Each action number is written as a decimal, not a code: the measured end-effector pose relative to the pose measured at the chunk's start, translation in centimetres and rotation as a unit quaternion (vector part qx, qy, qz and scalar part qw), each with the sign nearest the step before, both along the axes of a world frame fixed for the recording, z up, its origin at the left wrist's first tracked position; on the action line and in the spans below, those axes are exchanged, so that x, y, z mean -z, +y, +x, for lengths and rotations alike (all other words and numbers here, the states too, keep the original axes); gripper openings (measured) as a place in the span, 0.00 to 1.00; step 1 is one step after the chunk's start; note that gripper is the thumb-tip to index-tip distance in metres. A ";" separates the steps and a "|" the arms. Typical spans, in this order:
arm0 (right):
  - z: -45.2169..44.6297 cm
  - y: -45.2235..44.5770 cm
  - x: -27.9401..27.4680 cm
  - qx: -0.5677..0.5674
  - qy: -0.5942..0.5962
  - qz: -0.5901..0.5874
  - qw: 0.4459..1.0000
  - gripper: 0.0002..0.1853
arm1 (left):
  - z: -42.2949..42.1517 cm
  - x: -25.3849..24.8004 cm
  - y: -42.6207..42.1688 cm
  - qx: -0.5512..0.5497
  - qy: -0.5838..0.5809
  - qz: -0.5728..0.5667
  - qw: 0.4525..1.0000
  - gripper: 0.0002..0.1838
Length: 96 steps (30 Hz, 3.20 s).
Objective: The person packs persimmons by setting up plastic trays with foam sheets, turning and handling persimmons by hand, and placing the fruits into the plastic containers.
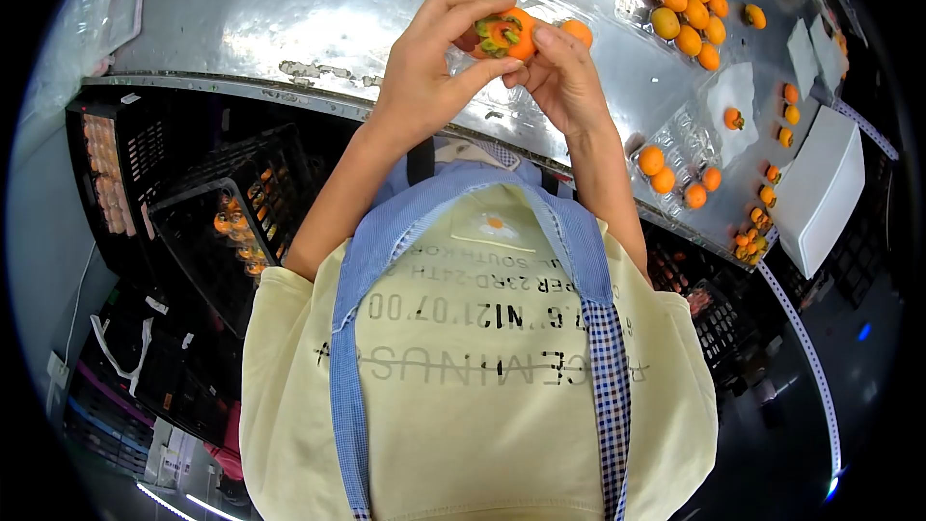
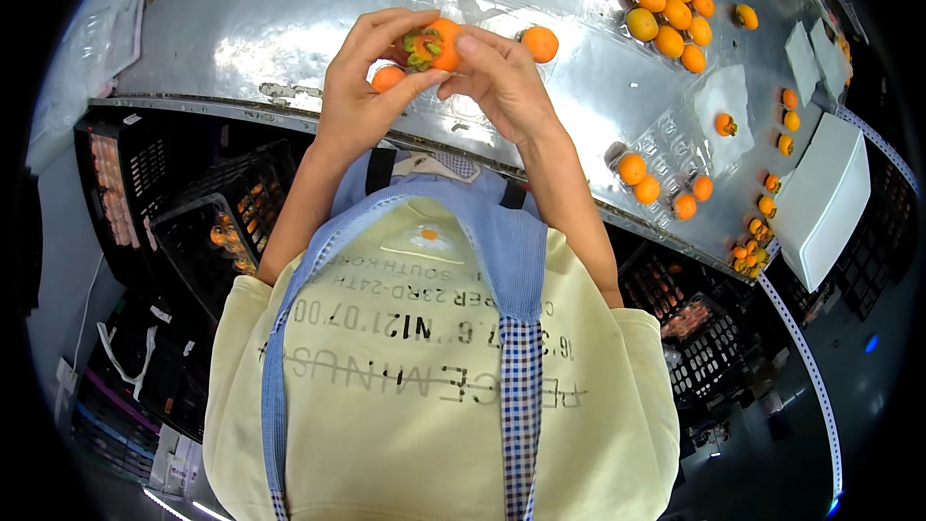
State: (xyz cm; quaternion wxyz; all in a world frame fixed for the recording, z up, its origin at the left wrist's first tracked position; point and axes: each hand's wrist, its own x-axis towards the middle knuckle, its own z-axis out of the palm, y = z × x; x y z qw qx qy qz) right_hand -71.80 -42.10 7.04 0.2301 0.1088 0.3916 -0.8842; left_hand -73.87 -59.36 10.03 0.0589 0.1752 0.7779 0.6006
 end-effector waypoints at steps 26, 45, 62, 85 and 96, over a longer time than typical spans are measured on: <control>1.3 -0.2 -0.4 0.056 0.195 0.094 0.975 0.26 | 0.7 0.4 0.4 -0.011 -0.093 0.148 0.985 0.22; 1.0 1.1 -0.4 0.032 0.142 0.127 0.981 0.24 | 1.3 0.0 -0.5 0.029 -0.037 0.042 0.998 0.35; 16.1 59.5 -10.8 0.743 0.105 0.305 0.587 0.20 | -0.1 2.7 -0.5 -0.075 -0.134 0.033 0.988 0.23; -1.8 -0.4 3.0 -0.118 0.259 0.649 0.705 0.20 | 1.2 5.8 -3.8 -0.116 -0.225 0.117 0.960 0.18; 1.7 0.5 0.1 0.008 0.016 0.087 0.996 0.26 | 0.9 2.3 0.2 0.041 -0.010 0.006 0.999 0.31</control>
